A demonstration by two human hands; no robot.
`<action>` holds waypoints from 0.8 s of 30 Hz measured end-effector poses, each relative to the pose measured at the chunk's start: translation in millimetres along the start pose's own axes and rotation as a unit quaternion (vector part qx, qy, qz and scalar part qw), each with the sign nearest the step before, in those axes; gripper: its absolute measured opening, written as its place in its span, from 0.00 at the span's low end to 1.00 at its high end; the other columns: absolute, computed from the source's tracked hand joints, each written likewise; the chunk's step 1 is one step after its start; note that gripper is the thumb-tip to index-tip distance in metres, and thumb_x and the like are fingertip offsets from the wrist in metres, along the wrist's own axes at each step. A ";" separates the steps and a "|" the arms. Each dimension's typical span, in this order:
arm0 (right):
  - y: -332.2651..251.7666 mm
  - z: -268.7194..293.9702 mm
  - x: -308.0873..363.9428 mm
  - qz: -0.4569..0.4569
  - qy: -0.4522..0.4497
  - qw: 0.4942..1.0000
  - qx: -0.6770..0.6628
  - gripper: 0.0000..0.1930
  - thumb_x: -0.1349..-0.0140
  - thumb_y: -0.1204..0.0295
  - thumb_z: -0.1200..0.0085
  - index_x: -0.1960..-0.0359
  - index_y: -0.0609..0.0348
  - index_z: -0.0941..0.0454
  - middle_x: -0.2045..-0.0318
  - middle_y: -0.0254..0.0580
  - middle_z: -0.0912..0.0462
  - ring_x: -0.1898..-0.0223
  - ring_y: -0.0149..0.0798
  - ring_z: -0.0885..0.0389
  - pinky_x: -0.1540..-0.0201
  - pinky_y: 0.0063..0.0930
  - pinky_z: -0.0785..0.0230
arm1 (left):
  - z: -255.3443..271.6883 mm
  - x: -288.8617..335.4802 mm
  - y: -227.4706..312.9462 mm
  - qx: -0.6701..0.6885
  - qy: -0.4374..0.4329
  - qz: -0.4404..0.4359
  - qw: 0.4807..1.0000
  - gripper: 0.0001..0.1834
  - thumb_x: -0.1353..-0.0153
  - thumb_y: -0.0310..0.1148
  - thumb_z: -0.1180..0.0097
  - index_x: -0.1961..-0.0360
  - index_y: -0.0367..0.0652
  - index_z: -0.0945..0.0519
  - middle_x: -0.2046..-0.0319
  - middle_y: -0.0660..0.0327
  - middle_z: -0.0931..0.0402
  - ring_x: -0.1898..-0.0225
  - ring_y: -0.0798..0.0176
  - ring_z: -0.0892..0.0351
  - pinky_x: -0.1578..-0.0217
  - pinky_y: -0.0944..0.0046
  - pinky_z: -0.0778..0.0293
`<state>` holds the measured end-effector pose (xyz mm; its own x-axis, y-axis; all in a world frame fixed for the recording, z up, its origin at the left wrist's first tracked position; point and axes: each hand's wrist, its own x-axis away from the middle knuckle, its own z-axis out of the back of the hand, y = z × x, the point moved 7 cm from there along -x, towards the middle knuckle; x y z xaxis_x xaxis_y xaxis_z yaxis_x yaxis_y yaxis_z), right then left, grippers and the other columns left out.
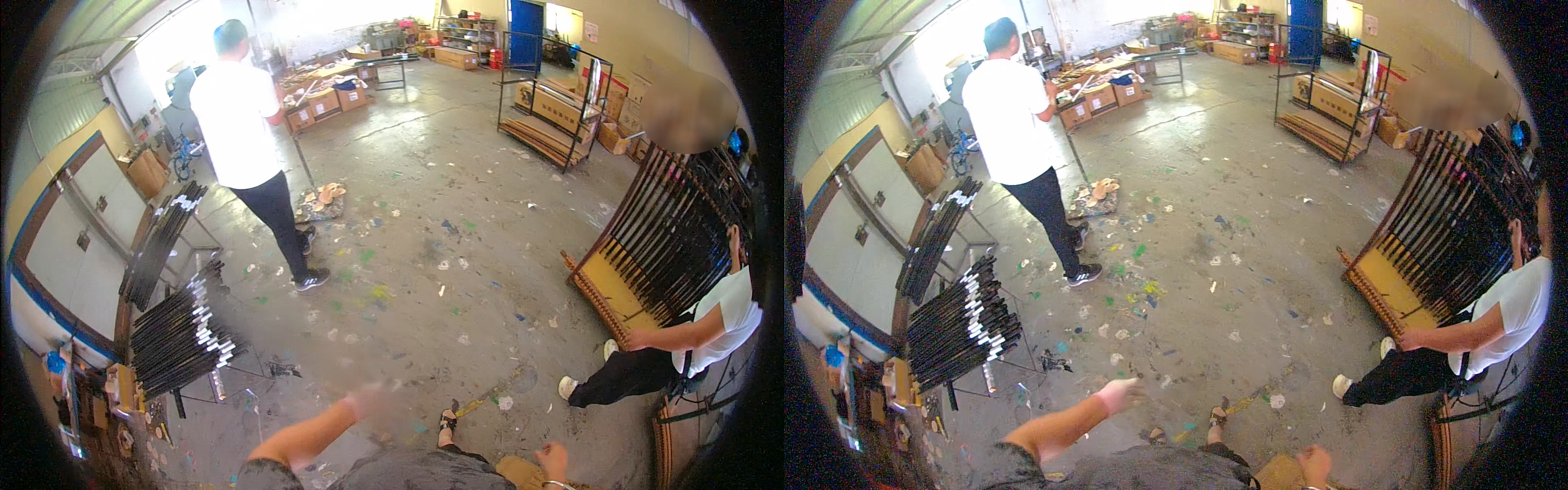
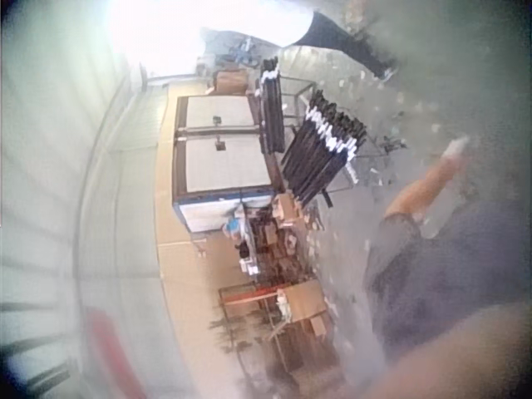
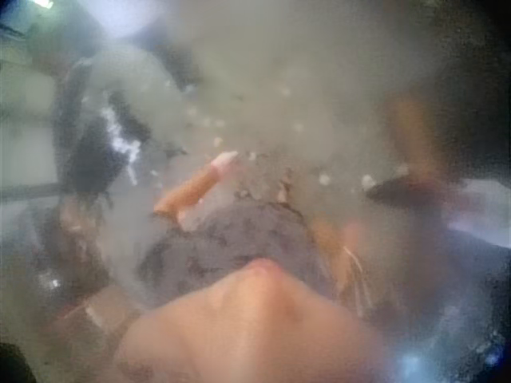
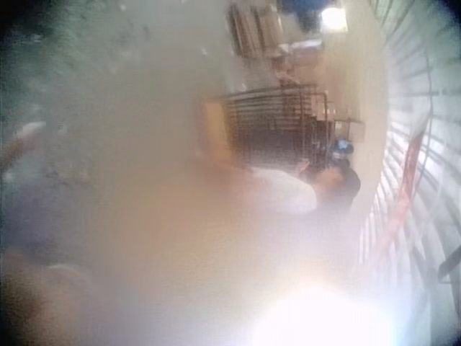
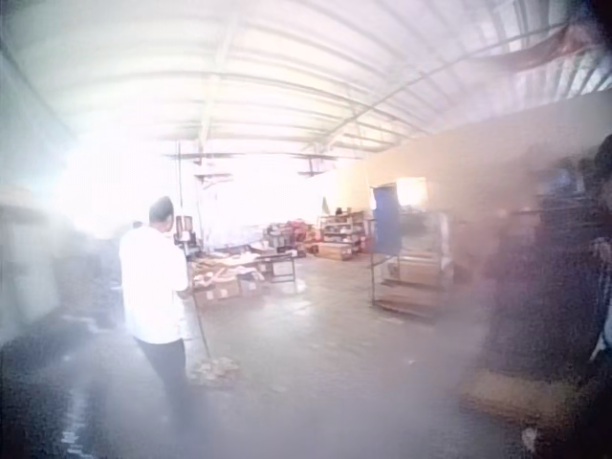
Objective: The person wraps the ends of long poles with white tape while coworkers hold the poles and the tape roll.
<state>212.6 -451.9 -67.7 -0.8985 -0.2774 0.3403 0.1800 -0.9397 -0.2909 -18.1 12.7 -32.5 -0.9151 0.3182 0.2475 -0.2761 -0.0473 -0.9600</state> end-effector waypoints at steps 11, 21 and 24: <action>40.4 -209.0 -15.4 -0.184 -0.354 0.897 -0.192 0.09 0.48 0.67 0.43 0.76 0.61 0.22 0.81 0.42 0.23 0.78 0.39 0.22 0.75 0.33 0.30 | 39.0 170.5 166.1 -0.492 -0.051 -0.632 0.597 0.17 0.35 0.39 0.59 0.51 0.41 0.26 0.50 0.57 0.26 0.47 0.64 0.29 0.45 0.64 0.35; -48.5 -134.2 -82.3 -0.052 -0.169 0.930 -0.324 0.08 0.43 0.71 0.46 0.71 0.64 0.25 0.84 0.39 0.25 0.85 0.33 0.26 0.84 0.24 0.35 | 11.9 111.6 53.7 -0.625 -0.027 -0.574 0.528 0.20 0.37 0.43 0.50 0.53 0.38 0.30 0.54 0.51 0.28 0.56 0.53 0.28 0.57 0.56 0.31; -40.8 -142.8 -74.9 -0.065 -0.222 0.907 -0.352 0.06 0.46 0.73 0.45 0.75 0.64 0.24 0.83 0.41 0.23 0.87 0.32 0.29 0.85 0.25 0.37 | 15.0 111.1 41.2 -0.638 -0.020 -0.573 0.515 0.19 0.36 0.44 0.50 0.54 0.39 0.30 0.56 0.51 0.27 0.57 0.55 0.27 0.59 0.57 0.31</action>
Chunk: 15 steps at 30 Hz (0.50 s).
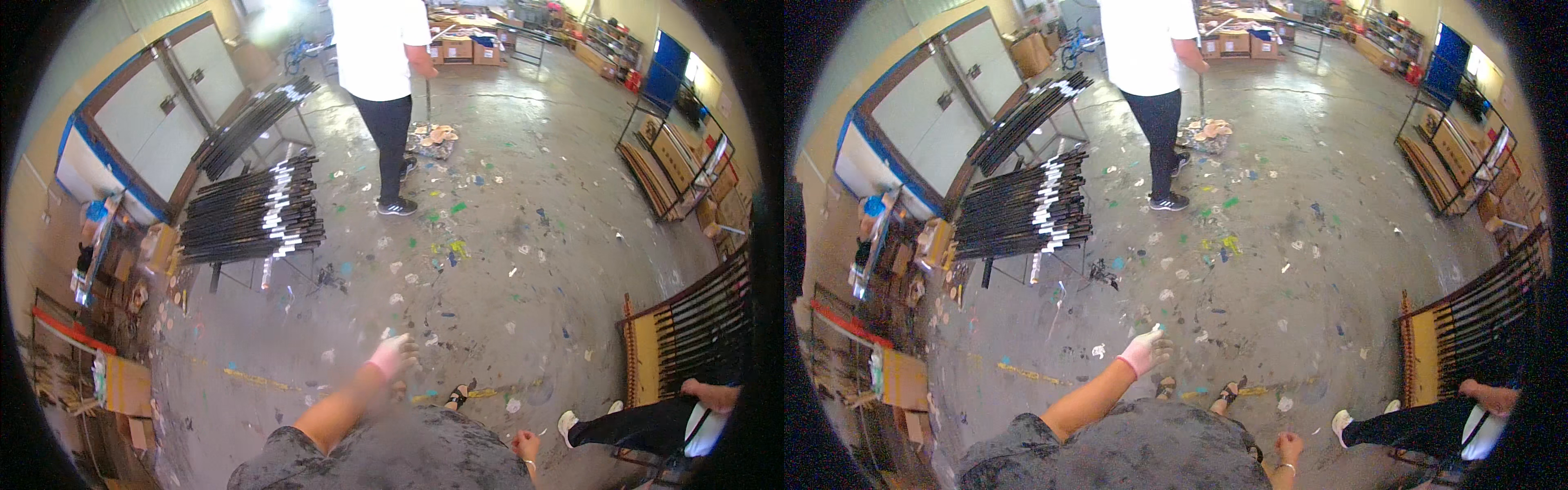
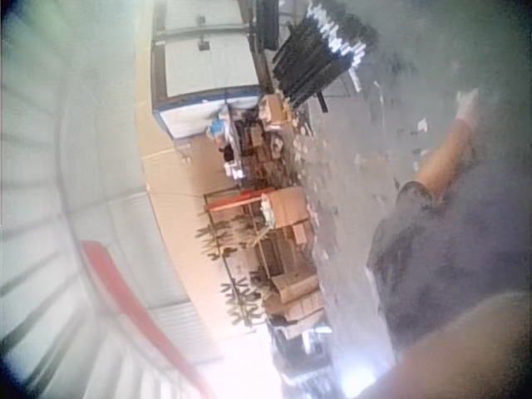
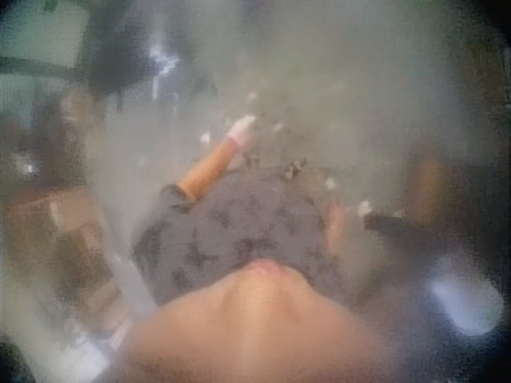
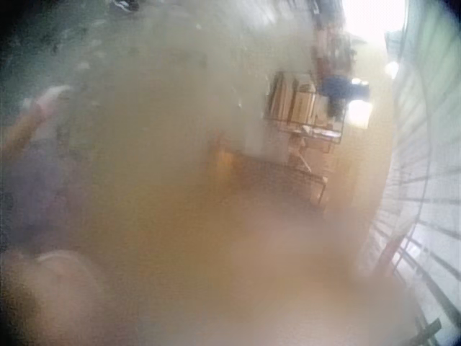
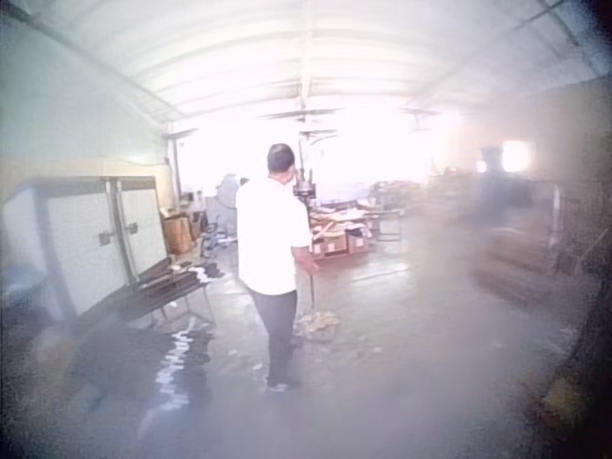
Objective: The person wraps the ends of long poles with white tape while coworkers hold the poles and the tape roll.
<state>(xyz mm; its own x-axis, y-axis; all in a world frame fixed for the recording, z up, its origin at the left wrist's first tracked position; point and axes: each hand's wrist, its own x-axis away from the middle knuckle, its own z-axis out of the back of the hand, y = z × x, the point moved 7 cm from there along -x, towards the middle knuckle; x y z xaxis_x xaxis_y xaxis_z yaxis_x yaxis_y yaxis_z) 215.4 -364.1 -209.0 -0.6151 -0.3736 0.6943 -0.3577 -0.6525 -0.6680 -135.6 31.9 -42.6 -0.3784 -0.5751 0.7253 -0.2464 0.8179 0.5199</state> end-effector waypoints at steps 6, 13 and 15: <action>32.7 -1.1 24.0 -0.079 -0.015 0.989 0.122 0.06 0.45 0.73 0.45 0.73 0.64 0.24 0.83 0.42 0.23 0.86 0.33 0.28 0.84 0.26 0.36 | 14.3 -9.1 -13.0 0.013 0.022 0.005 1.000 0.27 0.35 0.42 0.54 0.44 0.29 0.37 0.47 0.42 0.33 0.48 0.48 0.30 0.50 0.53 0.30; 41.2 5.3 32.6 -0.098 0.019 0.982 0.158 0.06 0.44 0.73 0.45 0.72 0.64 0.24 0.83 0.42 0.22 0.86 0.33 0.27 0.84 0.26 0.35 | 11.2 -13.4 -9.2 -0.006 0.016 0.007 1.000 0.27 0.35 0.43 0.55 0.44 0.30 0.36 0.47 0.44 0.32 0.50 0.48 0.29 0.52 0.51 0.30; 29.7 2.9 33.4 -0.099 0.036 0.984 0.140 0.06 0.44 0.72 0.45 0.71 0.64 0.24 0.83 0.42 0.22 0.86 0.34 0.26 0.84 0.27 0.34 | 3.5 -11.7 -6.0 -0.035 0.008 0.014 0.999 0.28 0.35 0.44 0.55 0.44 0.30 0.36 0.46 0.44 0.32 0.51 0.48 0.29 0.52 0.50 0.31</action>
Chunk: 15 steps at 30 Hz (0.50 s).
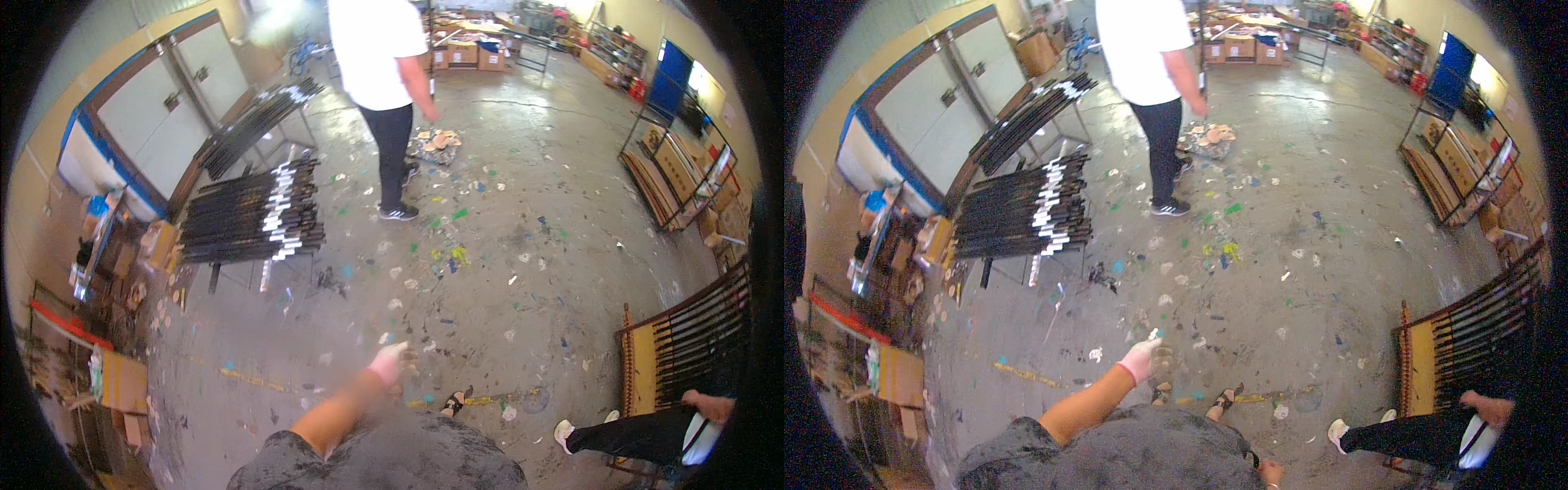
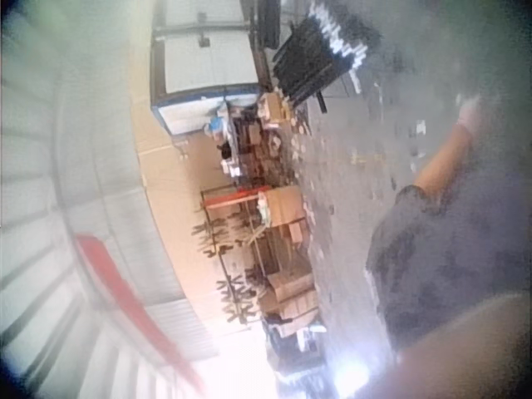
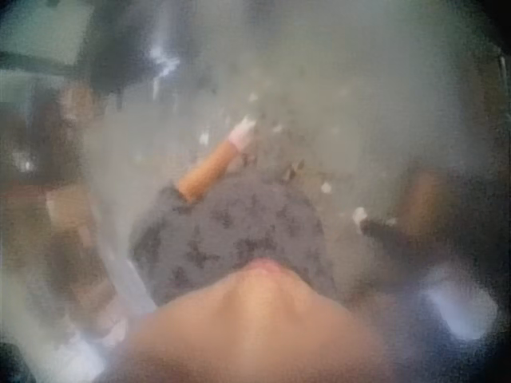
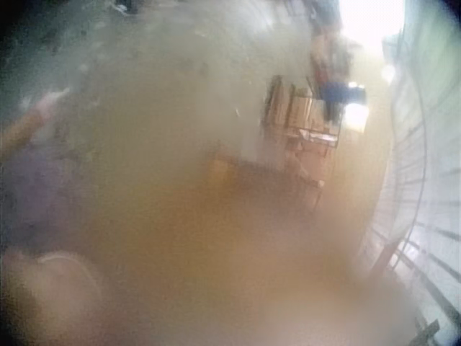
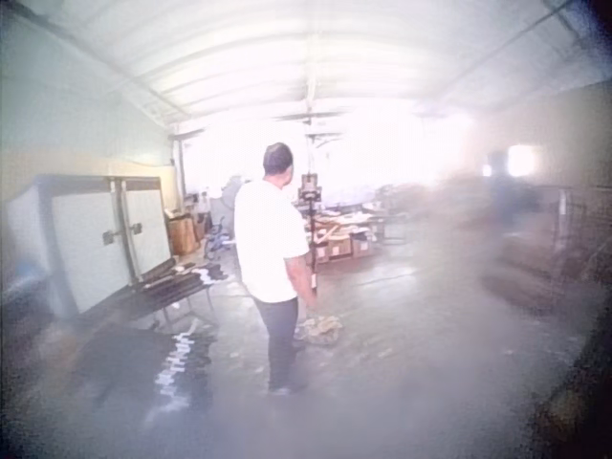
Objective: The person wraps the ends of long poles with white tape while coworkers hold the poles and the tape roll.
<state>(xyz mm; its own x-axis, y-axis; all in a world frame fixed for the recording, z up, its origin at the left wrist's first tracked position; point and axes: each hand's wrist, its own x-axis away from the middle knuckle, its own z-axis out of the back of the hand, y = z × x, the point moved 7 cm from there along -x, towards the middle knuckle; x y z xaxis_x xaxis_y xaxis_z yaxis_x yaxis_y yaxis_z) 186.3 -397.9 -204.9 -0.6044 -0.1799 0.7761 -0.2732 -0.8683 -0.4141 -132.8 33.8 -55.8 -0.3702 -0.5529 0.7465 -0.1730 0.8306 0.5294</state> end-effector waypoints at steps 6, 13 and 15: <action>-38.8 4.3 -0.6 0.012 0.005 0.987 -0.159 0.08 0.41 0.71 0.48 0.69 0.65 0.24 0.83 0.41 0.23 0.83 0.33 0.25 0.83 0.25 0.32 | -10.5 -21.7 -7.5 -0.033 -0.044 0.005 0.998 0.23 0.35 0.44 0.53 0.49 0.35 0.33 0.51 0.47 0.30 0.55 0.48 0.28 0.56 0.51 0.31; -12.9 -1.1 -17.6 -0.013 -0.015 0.996 -0.082 0.08 0.42 0.70 0.47 0.69 0.63 0.22 0.81 0.39 0.21 0.80 0.34 0.22 0.79 0.25 0.30 | -43.0 -17.5 7.5 -0.088 -0.135 -0.060 0.985 0.23 0.36 0.44 0.53 0.51 0.34 0.31 0.54 0.46 0.28 0.55 0.50 0.27 0.54 0.52 0.30; -0.5 0.1 -12.0 -0.019 -0.009 0.999 -0.042 0.10 0.44 0.68 0.45 0.69 0.63 0.20 0.79 0.41 0.20 0.79 0.33 0.21 0.75 0.26 0.28 | -54.1 -6.6 17.3 -0.089 -0.086 -0.034 0.992 0.23 0.35 0.43 0.54 0.49 0.32 0.31 0.55 0.47 0.26 0.52 0.52 0.27 0.53 0.53 0.29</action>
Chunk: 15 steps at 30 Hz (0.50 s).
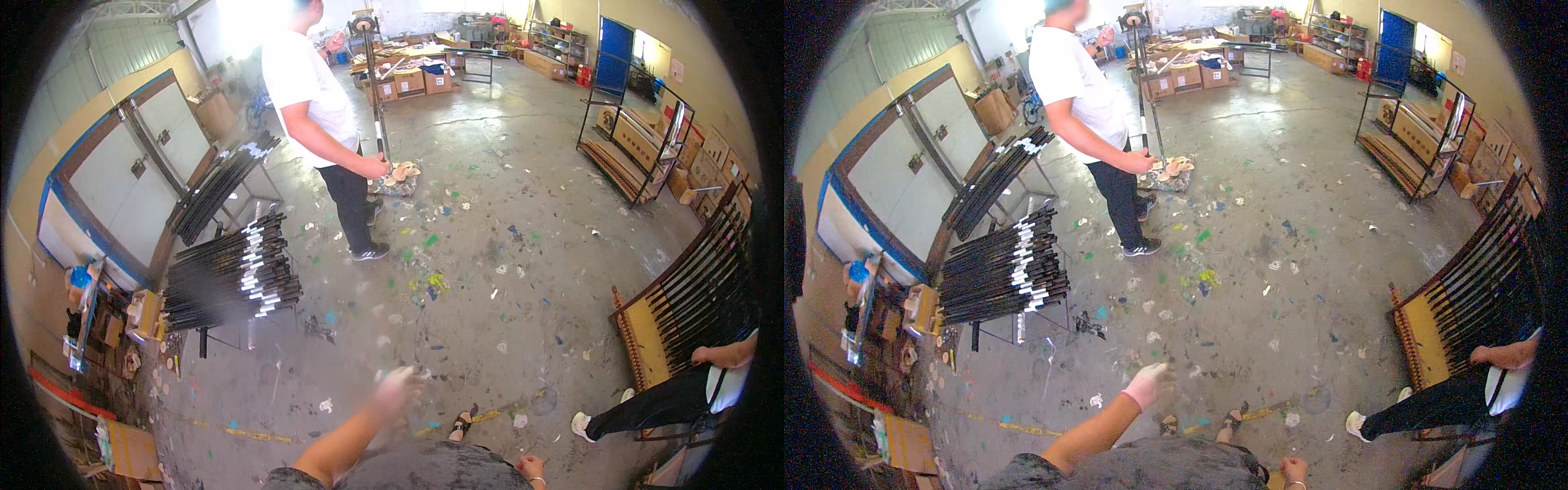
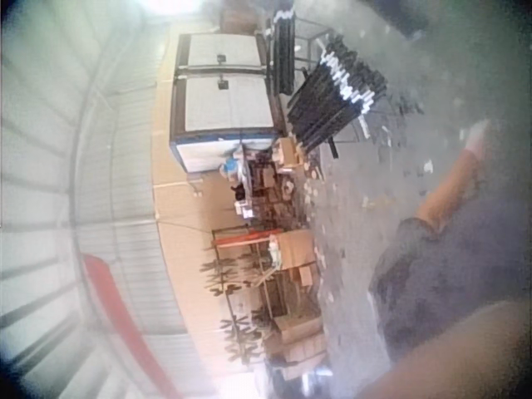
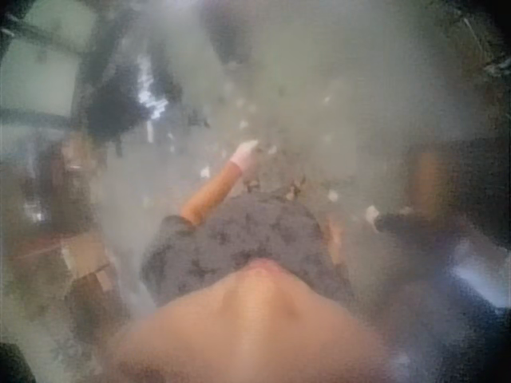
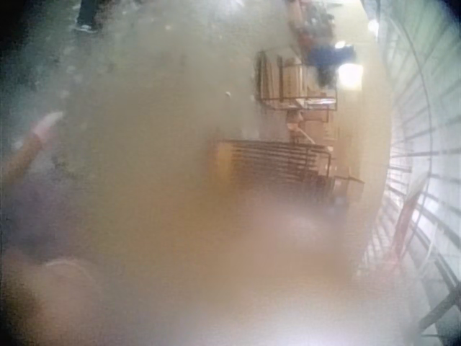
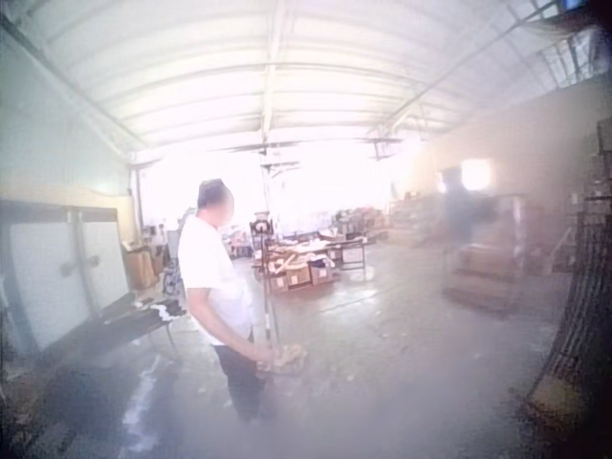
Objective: The person wraps the ends of long poles with white tape while coworkers hold the poles and the tape roll.
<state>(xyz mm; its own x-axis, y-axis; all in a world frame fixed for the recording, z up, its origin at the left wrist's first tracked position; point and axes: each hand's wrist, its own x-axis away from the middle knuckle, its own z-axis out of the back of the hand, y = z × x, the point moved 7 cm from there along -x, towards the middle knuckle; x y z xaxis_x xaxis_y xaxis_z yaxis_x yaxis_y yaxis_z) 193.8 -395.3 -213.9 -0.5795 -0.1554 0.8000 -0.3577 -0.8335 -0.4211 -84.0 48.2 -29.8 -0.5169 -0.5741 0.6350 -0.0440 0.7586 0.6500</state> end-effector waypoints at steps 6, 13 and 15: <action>85.9 19.1 -77.1 0.087 0.014 0.987 0.134 0.14 0.50 0.64 0.41 0.72 0.65 0.18 0.77 0.41 0.17 0.77 0.32 0.20 0.69 0.27 0.27 | -3.1 -20.3 61.4 -0.206 -0.004 -0.157 0.966 0.20 0.39 0.37 0.49 0.50 0.36 0.30 0.59 0.51 0.24 0.58 0.53 0.23 0.56 0.56 0.27; 54.9 18.0 -57.5 0.107 0.015 0.989 0.101 0.11 0.48 0.67 0.44 0.71 0.64 0.18 0.78 0.42 0.18 0.80 0.35 0.21 0.73 0.30 0.27 | -95.6 62.7 235.1 -0.531 0.169 -0.474 0.682 0.27 0.48 0.34 0.41 0.48 0.36 0.31 0.53 0.47 0.28 0.49 0.44 0.30 0.48 0.53 0.35; 54.4 13.1 -57.0 0.052 -0.018 0.995 -0.087 0.09 0.46 0.70 0.46 0.70 0.64 0.20 0.79 0.43 0.20 0.81 0.36 0.22 0.77 0.31 0.27 | -114.0 82.1 269.2 -0.563 0.202 -0.534 0.598 0.28 0.50 0.35 0.39 0.49 0.36 0.31 0.53 0.46 0.29 0.49 0.44 0.31 0.47 0.53 0.35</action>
<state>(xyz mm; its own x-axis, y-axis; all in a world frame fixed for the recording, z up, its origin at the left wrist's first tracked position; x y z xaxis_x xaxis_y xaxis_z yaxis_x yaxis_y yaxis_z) 217.0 -438.7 -276.8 -0.5940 -0.2584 0.7618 -0.4207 -0.7074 -0.5680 -40.8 170.2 244.9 -0.4498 -0.7460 -0.4911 0.5562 -0.6642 0.4995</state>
